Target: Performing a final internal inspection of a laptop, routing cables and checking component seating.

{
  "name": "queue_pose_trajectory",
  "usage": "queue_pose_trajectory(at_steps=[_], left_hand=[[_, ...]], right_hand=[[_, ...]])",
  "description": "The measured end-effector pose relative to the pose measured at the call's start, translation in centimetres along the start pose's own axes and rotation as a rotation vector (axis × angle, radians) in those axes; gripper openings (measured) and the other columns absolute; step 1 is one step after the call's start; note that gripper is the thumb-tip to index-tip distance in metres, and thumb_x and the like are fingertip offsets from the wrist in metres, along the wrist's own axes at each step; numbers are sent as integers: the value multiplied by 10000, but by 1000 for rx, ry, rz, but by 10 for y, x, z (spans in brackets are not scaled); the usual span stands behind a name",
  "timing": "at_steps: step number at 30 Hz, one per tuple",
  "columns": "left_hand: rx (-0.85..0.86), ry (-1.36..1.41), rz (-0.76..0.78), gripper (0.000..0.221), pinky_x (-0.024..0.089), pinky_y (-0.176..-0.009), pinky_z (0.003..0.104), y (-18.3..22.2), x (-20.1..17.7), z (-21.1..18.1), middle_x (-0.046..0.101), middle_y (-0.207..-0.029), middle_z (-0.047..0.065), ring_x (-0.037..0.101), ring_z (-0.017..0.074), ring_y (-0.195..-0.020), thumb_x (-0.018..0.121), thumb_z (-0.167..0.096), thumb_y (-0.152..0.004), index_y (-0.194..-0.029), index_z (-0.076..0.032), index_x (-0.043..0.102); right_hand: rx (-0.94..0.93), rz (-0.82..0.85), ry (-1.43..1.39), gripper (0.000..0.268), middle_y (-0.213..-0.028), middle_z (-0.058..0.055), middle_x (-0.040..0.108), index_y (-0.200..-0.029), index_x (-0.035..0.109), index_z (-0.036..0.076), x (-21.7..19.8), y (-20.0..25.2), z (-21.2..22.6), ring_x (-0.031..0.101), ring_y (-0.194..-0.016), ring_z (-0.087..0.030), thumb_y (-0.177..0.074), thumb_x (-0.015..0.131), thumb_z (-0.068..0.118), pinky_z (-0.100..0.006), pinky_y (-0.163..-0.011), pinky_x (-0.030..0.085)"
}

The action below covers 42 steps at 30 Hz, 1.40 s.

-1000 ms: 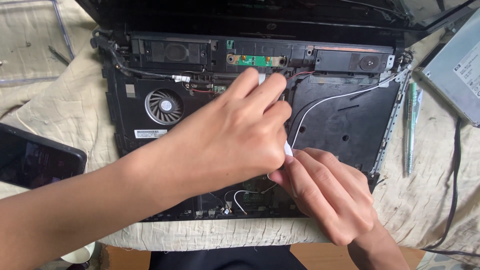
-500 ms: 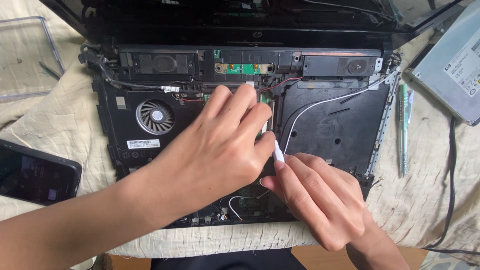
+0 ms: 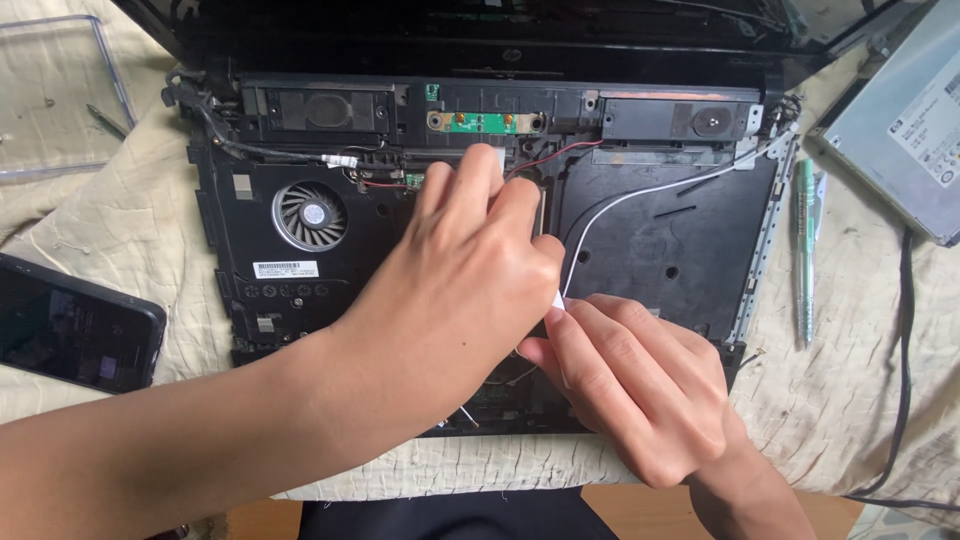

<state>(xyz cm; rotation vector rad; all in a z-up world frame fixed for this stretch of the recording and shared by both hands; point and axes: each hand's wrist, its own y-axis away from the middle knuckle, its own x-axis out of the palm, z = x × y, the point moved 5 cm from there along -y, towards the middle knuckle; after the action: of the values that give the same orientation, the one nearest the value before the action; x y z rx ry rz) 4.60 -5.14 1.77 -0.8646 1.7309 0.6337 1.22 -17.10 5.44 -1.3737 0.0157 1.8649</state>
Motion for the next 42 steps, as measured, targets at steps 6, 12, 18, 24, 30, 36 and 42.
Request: queue_pose_trajectory(at_steps=[6, 12, 18, 24, 30, 36, 42], left_hand=[[-8, 58, -2, 156, 405, -748, 434, -1, 1, 0, 566, -785, 88, 475, 341, -942, 691, 55, -749, -734, -100, 693], [21, 130, 0, 71, 425, -766, 433, -1, 3, 1, 619, -833, 118, 476, 342, -964, 718, 2, -825, -780, -52, 724], [25, 129, -6, 92, 448, -749, 456, 1, 4, -1, 627, -807, 131, 504, 369, -975, 799, -39, -751, -797, -37, 720], [-55, 158, 79, 205, 454, -736, 473, -1, 10, 0, 618, -750, 122, 510, 360, -916, 816, 41, -732, -663, -31, 637], [-294, 462, 77, 259, 611, -879, 421, -7, -13, 0, 724, -641, 85, 648, 288, -718, 803, 50, -840, -606, -28, 724], [-142, 426, 113, 175, 524, -591, 357, -4, -2, 2, 697, -700, 88, 689, 227, -659, 724, 12, -940, -769, -19, 721], [-89, 215, 8, 73, 500, -813, 451, 20, -36, -25, 779, -901, 92, 614, 300, -836, 774, -60, -964, -1005, -55, 834]], right_hand=[[-24, 14, 46, 191, -839, -209, 645, -999, 629, -157, -2, 1, 2, 633, -656, -309, -991, 704, 19, -343, -543, 493], [-44, 9, 38, 179, -826, -189, 631, -960, 629, -146, -8, -4, 4, 574, -616, -259, -1009, 683, 17, -338, -541, 489], [87, -2, -29, 186, -789, -223, 720, -931, 672, -169, -38, -9, 24, 710, -656, -284, -948, 710, 12, -373, -587, 598], [557, -112, 14, 426, -976, -291, 683, -1219, 502, -166, -86, 118, -33, 645, -927, -399, -1166, 371, 236, -440, -806, 444], [271, -187, -77, 197, -901, -367, 665, -1123, 540, -219, -90, 123, -46, 698, -830, -465, -1115, 519, -23, -427, -701, 506], [-6, -48, -132, 238, -920, -396, 679, -1124, 589, -264, -82, 109, -35, 671, -770, -500, -1080, 643, -36, -529, -684, 526], [192, -213, -192, 186, -922, -357, 647, -1141, 537, -234, -97, 141, -53, 710, -830, -437, -1151, 504, -51, -410, -699, 530]])
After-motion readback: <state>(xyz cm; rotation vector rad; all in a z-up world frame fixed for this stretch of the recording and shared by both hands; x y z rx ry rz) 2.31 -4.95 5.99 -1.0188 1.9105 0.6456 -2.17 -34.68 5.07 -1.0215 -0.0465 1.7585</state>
